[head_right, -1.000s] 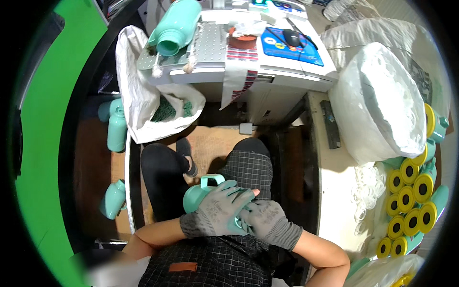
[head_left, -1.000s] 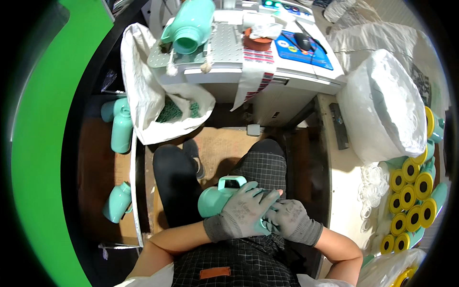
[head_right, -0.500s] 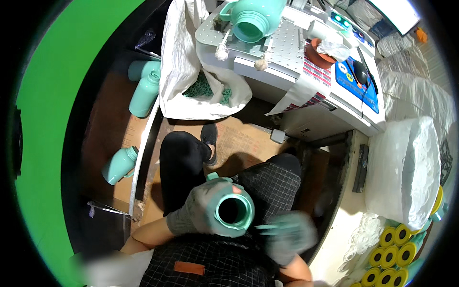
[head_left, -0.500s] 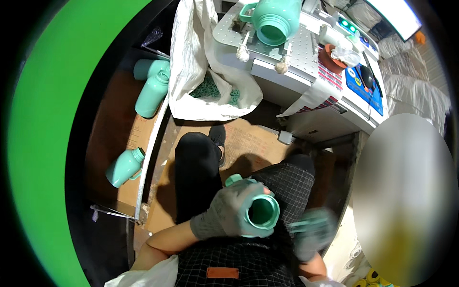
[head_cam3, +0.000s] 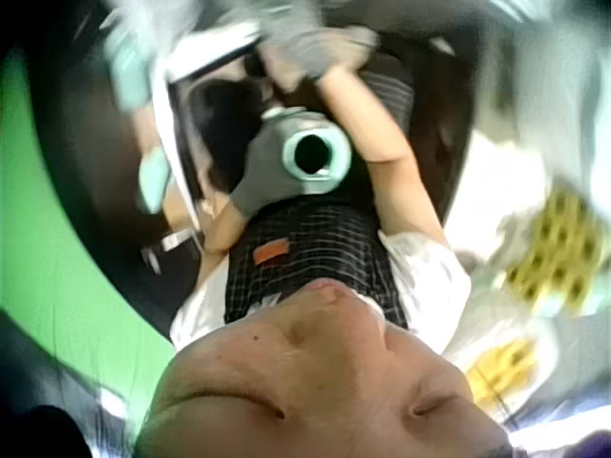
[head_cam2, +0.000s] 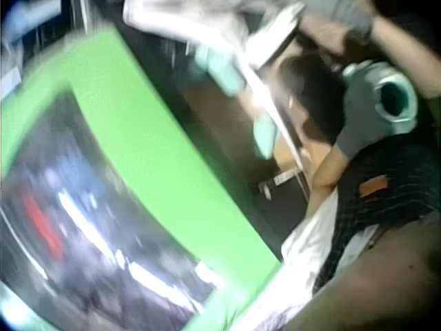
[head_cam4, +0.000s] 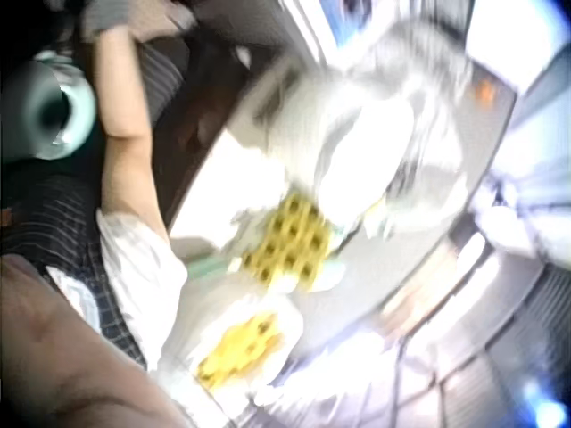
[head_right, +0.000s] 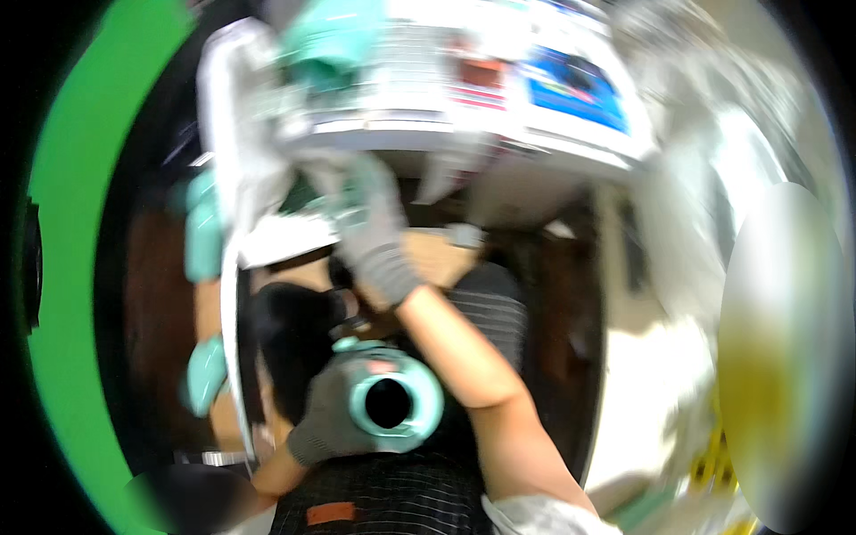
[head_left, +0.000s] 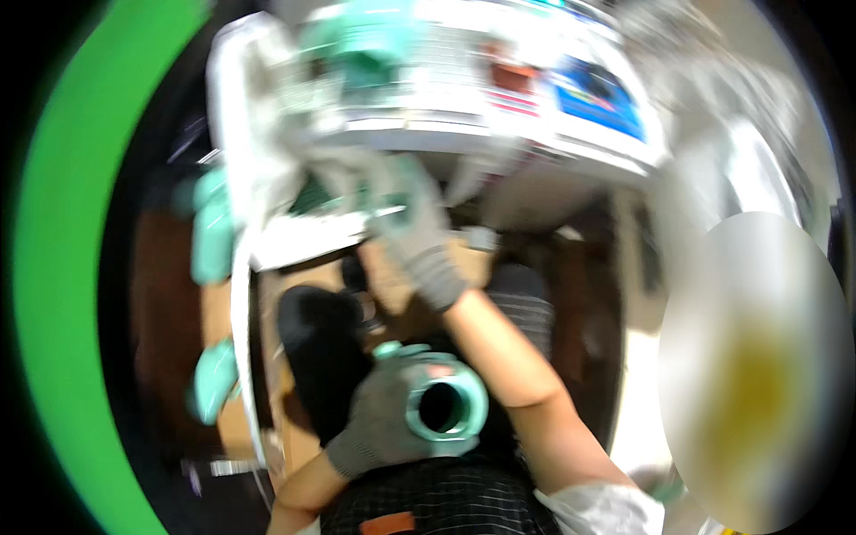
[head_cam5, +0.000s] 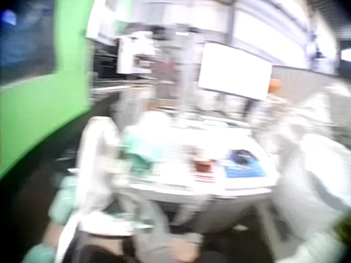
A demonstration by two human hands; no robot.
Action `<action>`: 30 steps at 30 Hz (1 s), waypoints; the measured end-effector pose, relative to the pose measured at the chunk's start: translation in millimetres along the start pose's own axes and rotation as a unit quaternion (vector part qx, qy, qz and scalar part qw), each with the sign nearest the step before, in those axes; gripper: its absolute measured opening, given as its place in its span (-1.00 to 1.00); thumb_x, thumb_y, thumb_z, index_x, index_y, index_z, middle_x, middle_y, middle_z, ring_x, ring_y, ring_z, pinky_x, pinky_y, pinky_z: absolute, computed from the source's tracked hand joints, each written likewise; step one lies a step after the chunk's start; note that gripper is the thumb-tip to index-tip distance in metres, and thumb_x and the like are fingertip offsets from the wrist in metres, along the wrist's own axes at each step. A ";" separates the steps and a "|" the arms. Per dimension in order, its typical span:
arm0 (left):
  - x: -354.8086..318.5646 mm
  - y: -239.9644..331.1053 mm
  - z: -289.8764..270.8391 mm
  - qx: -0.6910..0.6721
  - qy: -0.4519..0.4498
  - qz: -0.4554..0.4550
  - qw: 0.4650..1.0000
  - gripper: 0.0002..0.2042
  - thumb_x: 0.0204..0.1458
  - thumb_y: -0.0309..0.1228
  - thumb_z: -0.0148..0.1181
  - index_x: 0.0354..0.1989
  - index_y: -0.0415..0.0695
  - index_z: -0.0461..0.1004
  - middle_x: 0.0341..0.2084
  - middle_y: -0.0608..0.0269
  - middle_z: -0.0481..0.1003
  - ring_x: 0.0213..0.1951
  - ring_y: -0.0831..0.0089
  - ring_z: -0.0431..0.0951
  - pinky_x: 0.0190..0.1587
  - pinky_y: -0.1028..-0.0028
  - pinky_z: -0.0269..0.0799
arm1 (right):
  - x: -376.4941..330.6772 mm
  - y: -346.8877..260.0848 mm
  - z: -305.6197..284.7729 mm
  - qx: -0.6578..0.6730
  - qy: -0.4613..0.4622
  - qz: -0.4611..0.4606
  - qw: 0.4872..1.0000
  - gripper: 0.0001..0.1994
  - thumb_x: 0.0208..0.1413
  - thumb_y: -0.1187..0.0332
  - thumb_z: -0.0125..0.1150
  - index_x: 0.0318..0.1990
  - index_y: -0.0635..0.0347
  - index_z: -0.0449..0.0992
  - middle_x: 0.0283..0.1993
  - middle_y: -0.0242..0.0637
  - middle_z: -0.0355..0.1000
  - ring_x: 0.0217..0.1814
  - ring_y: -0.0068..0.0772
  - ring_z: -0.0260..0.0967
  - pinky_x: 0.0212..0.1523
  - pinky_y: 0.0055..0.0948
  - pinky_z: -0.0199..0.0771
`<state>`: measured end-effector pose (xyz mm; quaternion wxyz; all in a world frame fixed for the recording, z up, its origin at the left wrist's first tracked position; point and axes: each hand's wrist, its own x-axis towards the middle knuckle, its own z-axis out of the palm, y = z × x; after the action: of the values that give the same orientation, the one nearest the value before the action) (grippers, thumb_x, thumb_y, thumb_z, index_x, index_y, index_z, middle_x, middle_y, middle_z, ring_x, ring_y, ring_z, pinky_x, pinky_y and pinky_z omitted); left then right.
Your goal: The person sits on the floor and repeatedly assembles teal plastic containers by inserting a green mesh insert into the body, applying a label, and screwing on a yellow lid. The completed containers are placed in a pile to the right.
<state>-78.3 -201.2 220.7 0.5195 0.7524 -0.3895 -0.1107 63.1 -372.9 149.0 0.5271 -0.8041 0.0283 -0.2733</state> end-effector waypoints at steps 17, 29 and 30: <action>69.2 9.4 46.5 0.017 -0.226 -0.034 0.973 -0.32 -0.47 -0.46 0.52 0.01 -0.17 0.43 -0.15 0.16 0.56 -0.13 0.30 0.63 -0.04 0.36 0.55 | -289.8 27.5 -466.9 -0.584 0.332 0.223 0.706 -0.81 0.23 0.40 0.22 -0.05 0.19 0.61 0.06 -0.09 0.52 -0.10 -0.06 0.56 -0.07 -0.20 0.58; 58.2 2.5 50.7 0.096 -0.150 0.096 0.979 0.19 -0.39 -0.17 0.75 0.43 -0.27 0.07 -0.04 0.01 0.40 -0.05 0.11 0.53 0.04 0.13 0.51 | -265.7 42.5 -443.3 -0.462 0.298 0.257 0.795 -0.84 0.31 0.28 0.24 -0.17 0.16 0.60 -0.26 -0.11 0.59 -0.27 -0.14 0.56 -0.22 -0.24 0.54; 50.3 2.0 52.9 0.103 -0.125 0.102 0.981 0.16 -0.33 -0.14 0.72 0.43 -0.28 0.05 0.01 -0.05 0.39 -0.02 0.08 0.52 0.06 0.11 0.51 | -245.5 19.4 -406.1 -0.347 0.301 0.261 0.849 -0.82 0.34 0.26 0.23 -0.15 0.17 0.60 -0.27 -0.13 0.61 -0.29 -0.23 0.58 -0.25 -0.31 0.55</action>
<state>-75.7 -273.6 211.4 0.3949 0.7386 -0.5355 -0.1089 -331.2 -637.6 151.4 0.2313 -0.7762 0.4874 -0.3264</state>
